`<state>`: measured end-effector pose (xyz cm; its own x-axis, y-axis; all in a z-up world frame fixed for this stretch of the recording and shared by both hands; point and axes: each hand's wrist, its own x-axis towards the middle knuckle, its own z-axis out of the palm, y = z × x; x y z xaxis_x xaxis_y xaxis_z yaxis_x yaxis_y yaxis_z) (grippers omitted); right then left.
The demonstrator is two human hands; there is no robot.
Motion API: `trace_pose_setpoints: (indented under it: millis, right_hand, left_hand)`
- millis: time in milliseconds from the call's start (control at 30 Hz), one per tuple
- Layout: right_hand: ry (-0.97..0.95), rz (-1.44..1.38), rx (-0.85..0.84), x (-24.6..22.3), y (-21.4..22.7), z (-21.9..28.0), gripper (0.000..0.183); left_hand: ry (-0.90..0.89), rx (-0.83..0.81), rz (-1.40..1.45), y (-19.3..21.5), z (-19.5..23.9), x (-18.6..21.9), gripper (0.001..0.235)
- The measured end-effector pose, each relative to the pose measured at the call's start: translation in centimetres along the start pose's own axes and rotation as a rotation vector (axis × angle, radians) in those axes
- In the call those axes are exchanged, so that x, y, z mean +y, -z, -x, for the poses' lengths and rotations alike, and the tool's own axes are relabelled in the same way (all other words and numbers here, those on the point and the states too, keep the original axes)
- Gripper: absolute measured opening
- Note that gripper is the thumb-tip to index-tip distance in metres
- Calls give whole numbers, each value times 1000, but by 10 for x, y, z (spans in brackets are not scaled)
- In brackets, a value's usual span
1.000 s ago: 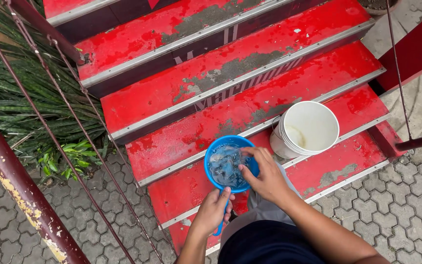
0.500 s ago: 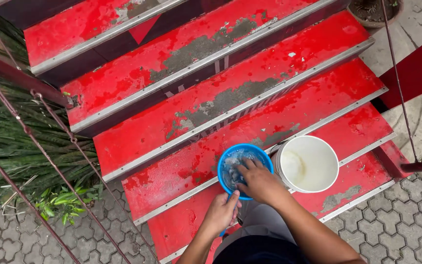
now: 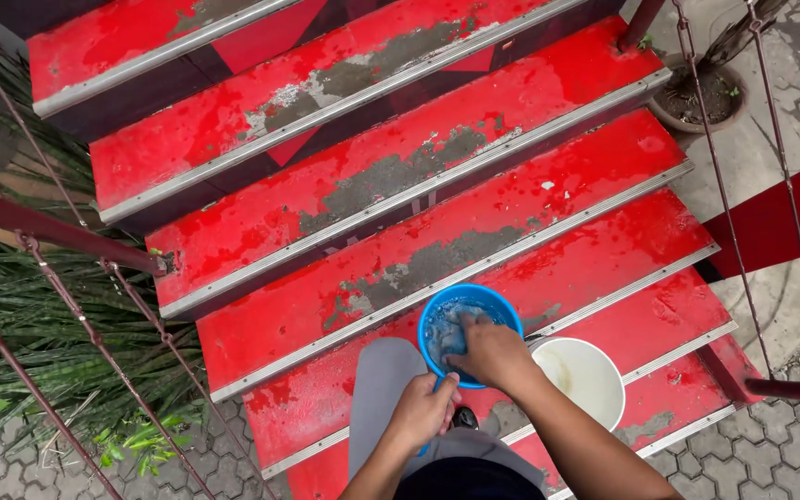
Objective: Wiping the railings and cleaning the red outdoor stairs with a damp cloth and a bucket of water.
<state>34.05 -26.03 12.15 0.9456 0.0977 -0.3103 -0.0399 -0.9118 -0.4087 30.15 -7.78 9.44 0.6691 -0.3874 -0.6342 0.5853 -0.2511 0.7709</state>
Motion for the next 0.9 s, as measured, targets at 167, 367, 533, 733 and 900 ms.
trace_pose_setpoints:
  millis: [167, 367, 533, 733, 900]
  right_hand:
    - [-169, 80, -160, -21, 42, -31, 65]
    - [-97, 184, 3, -27, 89, -85, 49]
    - [-57, 25, 125, -48, 142, -84, 45]
    - [-163, -380, -28, -68, 208, -113, 29]
    - [-145, -530, 161, -67, 227, -148, 25]
  left_hand:
    - [-49, -44, -28, 17, -37, 39, 42]
    - [-74, -124, -121, 49, -69, 108, 41]
    - [-118, -175, -71, 66, -58, 155, 39]
    - [-129, -163, -129, 88, -67, 197, 42]
    - [-91, -137, 10, 106, -89, 205, 40]
